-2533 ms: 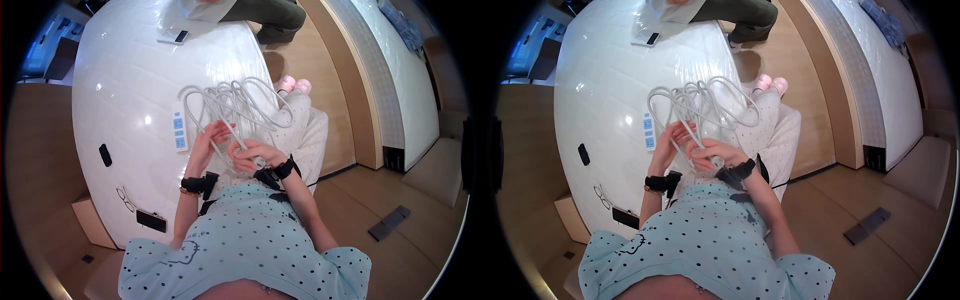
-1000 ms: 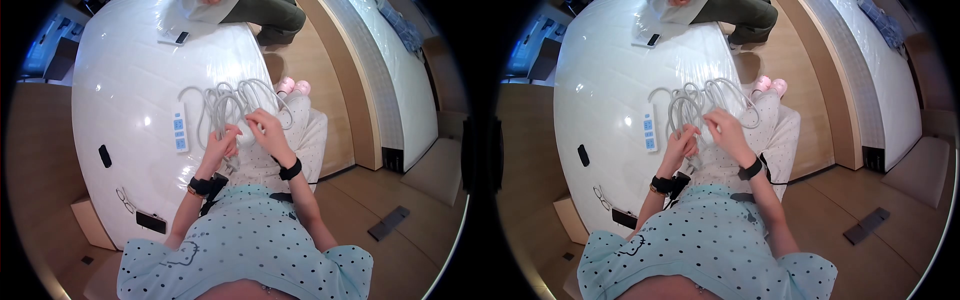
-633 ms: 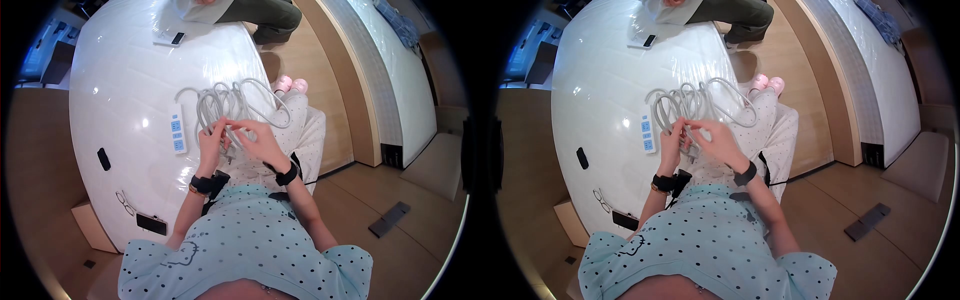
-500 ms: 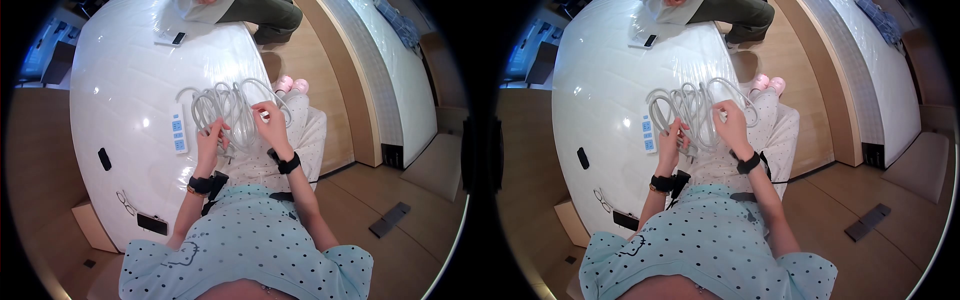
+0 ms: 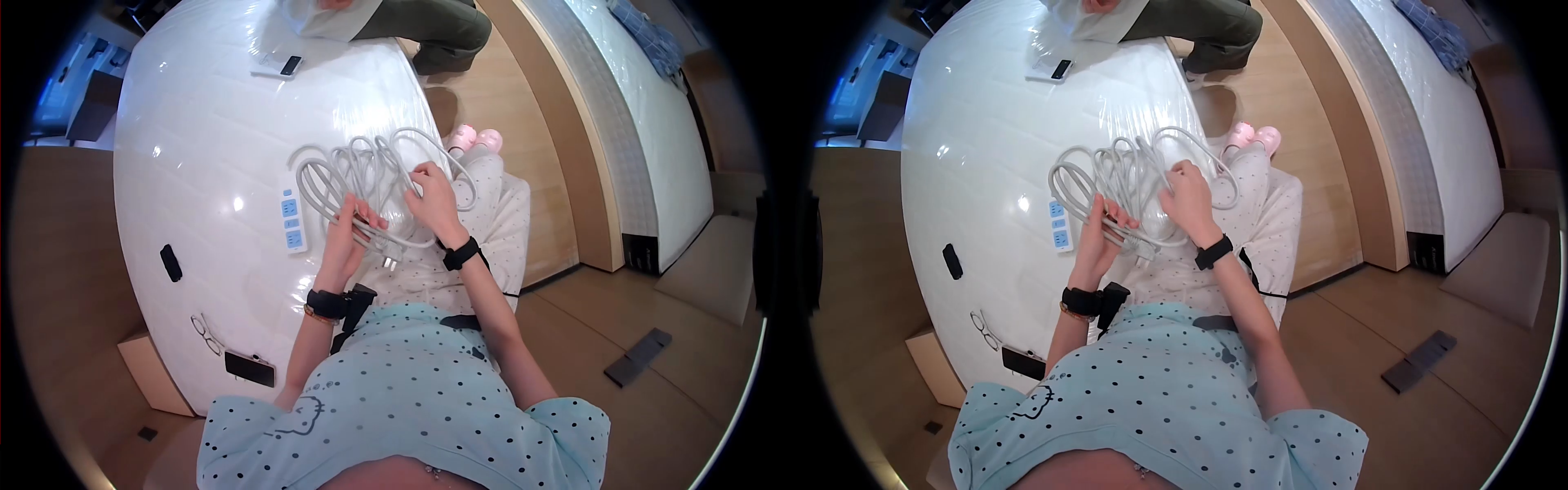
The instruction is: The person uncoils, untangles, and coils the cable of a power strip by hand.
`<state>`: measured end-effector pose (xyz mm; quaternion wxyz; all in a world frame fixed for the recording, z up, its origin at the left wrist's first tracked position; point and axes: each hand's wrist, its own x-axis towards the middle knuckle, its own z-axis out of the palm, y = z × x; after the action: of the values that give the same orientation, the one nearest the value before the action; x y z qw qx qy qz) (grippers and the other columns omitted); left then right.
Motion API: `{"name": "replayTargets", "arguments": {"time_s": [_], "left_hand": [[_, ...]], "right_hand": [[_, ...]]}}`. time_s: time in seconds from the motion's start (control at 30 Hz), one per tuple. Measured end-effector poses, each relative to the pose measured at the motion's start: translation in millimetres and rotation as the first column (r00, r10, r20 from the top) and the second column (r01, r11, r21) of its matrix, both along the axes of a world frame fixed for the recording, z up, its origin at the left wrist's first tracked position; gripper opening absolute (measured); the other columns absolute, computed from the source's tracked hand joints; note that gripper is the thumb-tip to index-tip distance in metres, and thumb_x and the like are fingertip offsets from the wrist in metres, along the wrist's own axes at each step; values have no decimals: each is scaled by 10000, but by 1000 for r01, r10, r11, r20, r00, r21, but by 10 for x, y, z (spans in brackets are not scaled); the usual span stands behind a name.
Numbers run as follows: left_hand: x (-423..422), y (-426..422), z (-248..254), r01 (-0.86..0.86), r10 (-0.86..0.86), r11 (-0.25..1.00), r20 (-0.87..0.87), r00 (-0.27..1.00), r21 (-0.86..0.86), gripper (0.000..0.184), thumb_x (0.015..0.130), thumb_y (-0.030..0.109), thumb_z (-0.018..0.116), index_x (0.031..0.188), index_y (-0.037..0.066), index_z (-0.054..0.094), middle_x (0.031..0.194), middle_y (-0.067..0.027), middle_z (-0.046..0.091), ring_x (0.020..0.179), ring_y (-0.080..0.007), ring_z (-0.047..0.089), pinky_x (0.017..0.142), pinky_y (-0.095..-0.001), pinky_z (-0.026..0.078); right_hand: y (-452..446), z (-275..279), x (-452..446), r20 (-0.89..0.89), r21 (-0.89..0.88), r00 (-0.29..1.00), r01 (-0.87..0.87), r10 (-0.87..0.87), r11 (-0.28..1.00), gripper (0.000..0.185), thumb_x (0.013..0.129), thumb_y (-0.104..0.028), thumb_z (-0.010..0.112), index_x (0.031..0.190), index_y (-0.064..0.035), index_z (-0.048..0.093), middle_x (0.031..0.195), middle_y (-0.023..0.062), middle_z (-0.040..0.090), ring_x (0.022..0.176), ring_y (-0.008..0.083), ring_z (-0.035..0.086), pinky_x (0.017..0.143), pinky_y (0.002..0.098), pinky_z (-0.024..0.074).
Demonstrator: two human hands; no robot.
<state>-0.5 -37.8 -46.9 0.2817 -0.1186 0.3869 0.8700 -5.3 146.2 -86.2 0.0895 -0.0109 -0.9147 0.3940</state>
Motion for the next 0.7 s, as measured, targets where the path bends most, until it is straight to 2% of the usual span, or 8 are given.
{"name": "replayTargets", "arguments": {"time_s": [0.1, 0.2, 0.3, 0.4, 0.5, 0.6, 0.7], "left_hand": [[-43, -32, -53, 15, -14, 1000, 51, 999, -6, 321, 950, 336, 479, 781, 64, 485, 616, -38, 468, 636, -183, 515, 684, -325, 458], [-67, -40, -48, 102, -97, 987, 45, 994, -124, 257, 937, 297, 516, 902, 43, 519, 605, -35, 457, 592, -149, 479, 606, -307, 449], [-50, 2, 26, 57, -55, 989, 22, 998, -139, 283, 932, 268, 527, 1079, 29, 499, 618, -27, 453, 562, -127, 455, 549, -290, 426], [-23, 25, -28, 6, -11, 997, -57, 998, -83, 455, 929, 280, 532, 1293, 50, 385, 638, -5, 453, 543, -101, 433, 544, -262, 407], [2, 76, 132, 20, -28, 996, -96, 995, -84, 597, 952, 436, 421, 1427, 116, 250, 597, 53, 421, 501, -37, 373, 479, -188, 341], [5, -11, 64, 110, -107, 994, -134, 985, 16, 685, 913, 525, 442, 1441, 147, 224, 598, 76, 412, 468, -7, 325, 418, -159, 285], [22, -30, 102, 119, -99, 988, -195, 976, 94, 681, 900, 427, 527, 1429, 108, 242, 586, 79, 405, 448, 7, 300, 385, -150, 252]], "right_hand": [[-22, 190, 23, -238, -236, 969, -132, 74, 963, 236, 678, -42, 609, 906, 11, 636, 1012, 151, 545, 960, 306, 533, 839, 375, 423], [-73, 456, 147, -281, -297, 955, -181, 95, 938, 277, 690, -28, 607, 964, 2, 639, 1070, 137, 543, 1030, 295, 504, 899, 373, 382], [-152, 604, 246, -327, -315, 930, -273, 167, 909, 337, 692, -9, 614, 1026, -31, 650, 1117, 142, 540, 1046, 302, 503, 913, 386, 375], [-214, 635, 308, -341, -301, 917, -313, 204, 901, 351, 689, -22, 627, 1036, -54, 662, 1144, 154, 532, 1048, 313, 502, 923, 391, 366], [-260, 640, 317, -332, -295, 907, -362, 260, 885, 331, 684, -35, 642, 1013, -58, 670, 1162, 152, 525, 1061, 317, 498, 926, 394, 362], [-284, 637, 307, -338, -244, 890, -396, 305, 885, 310, 678, -43, 656, 987, -61, 676, 1176, 149, 518, 1076, 320, 493, 926, 399, 362], [-288, 646, 307, -318, -199, 896, -384, 312, 901, 315, 680, -56, 669, 995, -50, 656, 1197, 152, 502, 1095, 320, 485, 932, 406, 360]]}}
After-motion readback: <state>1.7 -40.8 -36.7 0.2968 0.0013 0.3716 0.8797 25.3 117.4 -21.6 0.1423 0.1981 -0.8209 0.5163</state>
